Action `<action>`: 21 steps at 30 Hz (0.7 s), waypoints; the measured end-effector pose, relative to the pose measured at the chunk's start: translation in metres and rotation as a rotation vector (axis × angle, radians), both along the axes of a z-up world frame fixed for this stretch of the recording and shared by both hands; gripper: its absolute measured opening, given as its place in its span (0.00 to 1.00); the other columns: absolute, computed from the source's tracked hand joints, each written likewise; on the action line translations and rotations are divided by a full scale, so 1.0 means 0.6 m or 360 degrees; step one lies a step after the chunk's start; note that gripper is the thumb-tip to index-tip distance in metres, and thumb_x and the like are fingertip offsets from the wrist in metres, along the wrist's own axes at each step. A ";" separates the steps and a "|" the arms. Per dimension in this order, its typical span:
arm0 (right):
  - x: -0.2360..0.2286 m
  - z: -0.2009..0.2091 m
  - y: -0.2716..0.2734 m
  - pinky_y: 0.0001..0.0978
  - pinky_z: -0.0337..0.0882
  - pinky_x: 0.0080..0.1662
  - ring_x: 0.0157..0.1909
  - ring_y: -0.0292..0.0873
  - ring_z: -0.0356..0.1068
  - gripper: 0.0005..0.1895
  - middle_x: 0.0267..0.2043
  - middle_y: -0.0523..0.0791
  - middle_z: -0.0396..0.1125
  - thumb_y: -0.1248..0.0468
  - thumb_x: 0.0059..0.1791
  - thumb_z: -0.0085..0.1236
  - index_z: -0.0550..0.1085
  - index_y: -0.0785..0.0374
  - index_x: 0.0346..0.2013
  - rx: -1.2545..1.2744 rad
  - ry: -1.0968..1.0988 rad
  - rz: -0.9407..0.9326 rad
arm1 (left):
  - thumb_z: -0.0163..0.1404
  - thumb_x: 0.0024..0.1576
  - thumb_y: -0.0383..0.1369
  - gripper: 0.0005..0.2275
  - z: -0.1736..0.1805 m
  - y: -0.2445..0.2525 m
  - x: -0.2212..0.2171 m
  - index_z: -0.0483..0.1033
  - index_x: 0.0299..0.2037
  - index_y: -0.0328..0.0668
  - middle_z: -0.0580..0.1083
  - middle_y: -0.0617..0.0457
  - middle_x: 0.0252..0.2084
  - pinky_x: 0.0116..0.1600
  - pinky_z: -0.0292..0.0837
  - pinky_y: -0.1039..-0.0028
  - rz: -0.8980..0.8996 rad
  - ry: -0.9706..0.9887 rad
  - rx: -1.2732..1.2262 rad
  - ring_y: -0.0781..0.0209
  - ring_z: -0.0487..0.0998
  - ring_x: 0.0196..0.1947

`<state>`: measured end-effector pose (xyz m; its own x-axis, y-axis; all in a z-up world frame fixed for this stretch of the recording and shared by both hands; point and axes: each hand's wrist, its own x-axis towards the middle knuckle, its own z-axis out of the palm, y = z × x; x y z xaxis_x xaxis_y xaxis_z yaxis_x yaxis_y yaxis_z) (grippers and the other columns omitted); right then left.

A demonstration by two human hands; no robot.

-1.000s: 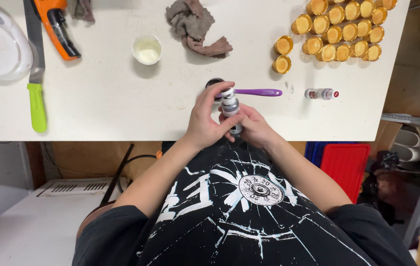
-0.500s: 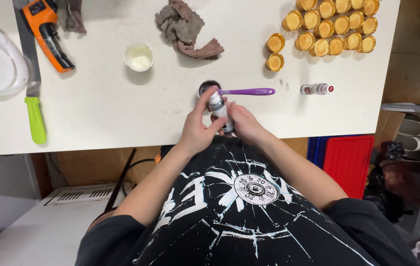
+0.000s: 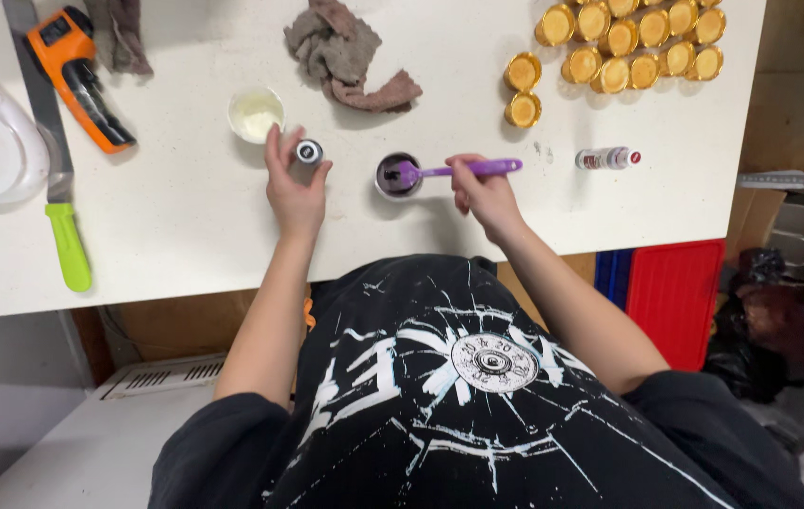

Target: The person mixes a dark substance in a small container using a purple spatula. They repeatedly add a small amount of liquid from a silver bottle and continue stirring until the mixture appears uniform.

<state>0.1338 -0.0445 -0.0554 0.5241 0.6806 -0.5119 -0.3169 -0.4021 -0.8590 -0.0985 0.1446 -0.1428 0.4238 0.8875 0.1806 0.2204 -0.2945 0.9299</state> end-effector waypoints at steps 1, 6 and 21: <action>0.003 0.009 0.007 0.26 0.65 0.29 0.27 0.32 0.65 0.13 0.32 0.41 0.68 0.60 0.56 0.55 0.74 0.65 0.52 -0.0040 -0.0131 0.0048 | 0.66 0.55 0.22 0.42 -0.008 -0.006 0.000 0.48 0.74 0.37 0.66 0.40 0.69 0.71 0.64 0.59 0.0006 -0.0013 0.0055 0.45 0.67 0.69; -0.005 0.082 0.013 0.28 0.70 0.36 0.32 0.37 0.70 0.09 0.36 0.44 0.72 0.64 0.56 0.57 0.77 0.65 0.48 0.0083 -0.0979 0.0580 | 0.70 0.54 0.36 0.33 -0.005 -0.083 -0.045 0.64 0.66 0.46 0.70 0.47 0.61 0.65 0.71 0.66 -0.0078 0.0363 -0.0010 0.51 0.72 0.60; -0.006 0.155 -0.009 0.41 0.75 0.45 0.46 0.52 0.73 0.16 0.47 0.50 0.72 0.59 0.48 0.65 0.78 0.58 0.49 0.0079 -0.1583 0.1428 | 0.72 0.41 0.36 0.48 0.042 -0.066 0.121 0.53 0.71 0.44 0.76 0.55 0.60 0.69 0.59 0.60 -0.0622 0.0102 -0.0043 0.47 0.72 0.62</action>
<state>0.1303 -0.0501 0.0374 0.0221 0.9897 -0.1414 0.8021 -0.1020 -0.5884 -0.0258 0.1051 -0.1173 0.7403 0.6611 0.1217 0.1541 -0.3432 0.9265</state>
